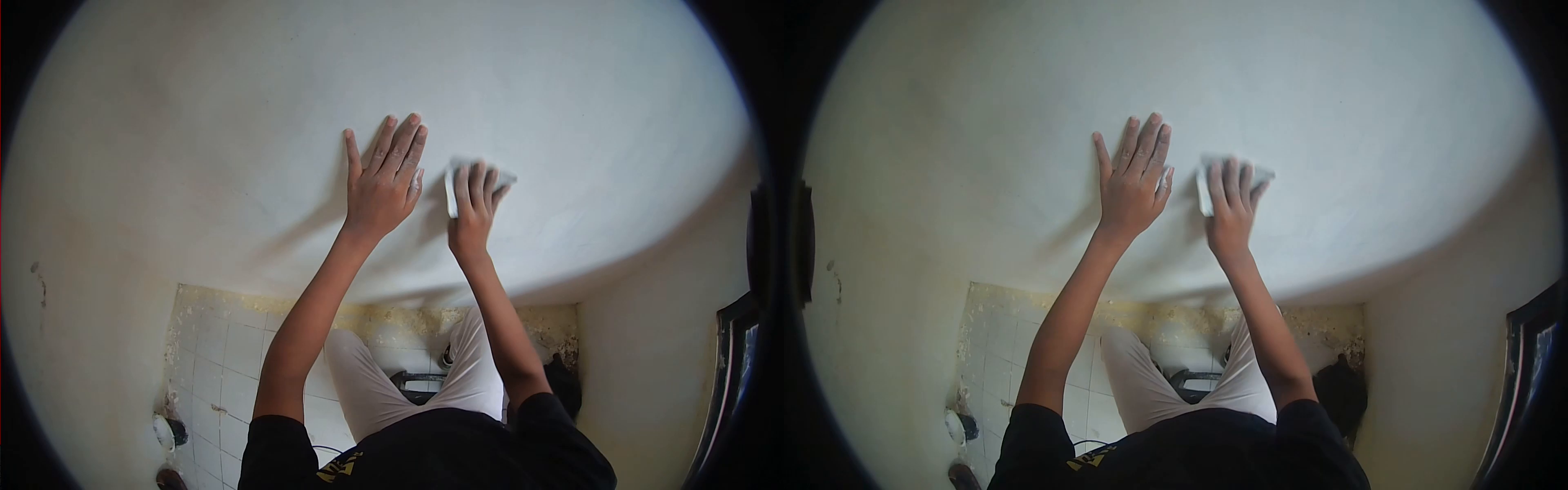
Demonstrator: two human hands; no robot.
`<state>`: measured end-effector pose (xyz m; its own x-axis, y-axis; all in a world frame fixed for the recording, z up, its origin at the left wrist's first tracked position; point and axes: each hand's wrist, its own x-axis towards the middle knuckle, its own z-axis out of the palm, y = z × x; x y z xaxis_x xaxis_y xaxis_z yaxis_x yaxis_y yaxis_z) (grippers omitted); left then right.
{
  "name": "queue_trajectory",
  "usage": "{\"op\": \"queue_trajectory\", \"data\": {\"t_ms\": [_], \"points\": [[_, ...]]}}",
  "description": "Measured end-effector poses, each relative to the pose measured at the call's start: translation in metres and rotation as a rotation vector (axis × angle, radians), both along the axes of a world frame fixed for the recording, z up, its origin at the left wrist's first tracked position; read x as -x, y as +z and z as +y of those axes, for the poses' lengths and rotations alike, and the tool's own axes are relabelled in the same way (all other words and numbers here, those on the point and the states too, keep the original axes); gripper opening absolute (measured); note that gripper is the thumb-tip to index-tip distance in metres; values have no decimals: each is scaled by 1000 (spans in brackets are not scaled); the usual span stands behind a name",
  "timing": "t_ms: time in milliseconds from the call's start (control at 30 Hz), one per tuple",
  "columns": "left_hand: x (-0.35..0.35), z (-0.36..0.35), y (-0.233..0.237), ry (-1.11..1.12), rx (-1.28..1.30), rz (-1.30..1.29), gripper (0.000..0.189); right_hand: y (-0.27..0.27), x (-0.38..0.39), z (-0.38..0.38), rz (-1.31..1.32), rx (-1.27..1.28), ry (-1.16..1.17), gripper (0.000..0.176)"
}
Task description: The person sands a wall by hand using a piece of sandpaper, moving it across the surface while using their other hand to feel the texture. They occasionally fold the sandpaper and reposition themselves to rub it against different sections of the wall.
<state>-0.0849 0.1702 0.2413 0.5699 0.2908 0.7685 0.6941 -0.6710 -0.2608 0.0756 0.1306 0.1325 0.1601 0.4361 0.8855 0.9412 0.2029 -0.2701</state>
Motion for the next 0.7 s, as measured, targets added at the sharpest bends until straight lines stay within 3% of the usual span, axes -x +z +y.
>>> {"op": "queue_trajectory", "data": {"t_ms": [67,133,167,200,300,333,400,433,467,500,600,700], "points": [[-2,5,-8,8,-9,-34,62,97,13,10,-24,-133,33,84],[-1,3,-17,24,6,-56,60,183,14,15,-63,-336,123,82],[-1,1,-20,38,35,-56,59,215,13,18,-156,-382,-2,69],[0,1,-22,53,63,-59,58,228,8,26,-187,-351,50,80],[2,-1,-23,53,19,-15,58,206,7,17,-146,-352,43,71],[3,-1,-22,60,18,-15,58,172,8,12,-94,-316,66,68],[3,-1,-20,58,8,2,59,67,1,7,-79,-130,16,59],[3,-1,-19,53,2,6,59,1,-10,0,-86,7,35,69],[5,-2,-18,51,7,23,60,-58,-16,-9,-36,65,28,67],[6,-2,-16,51,12,35,60,-79,-25,-18,-36,117,19,64],[6,-5,-12,56,35,49,60,-62,-25,-27,-19,168,33,63],[8,1,-19,57,15,36,59,42,-13,-8,-49,36,66,67]]}}
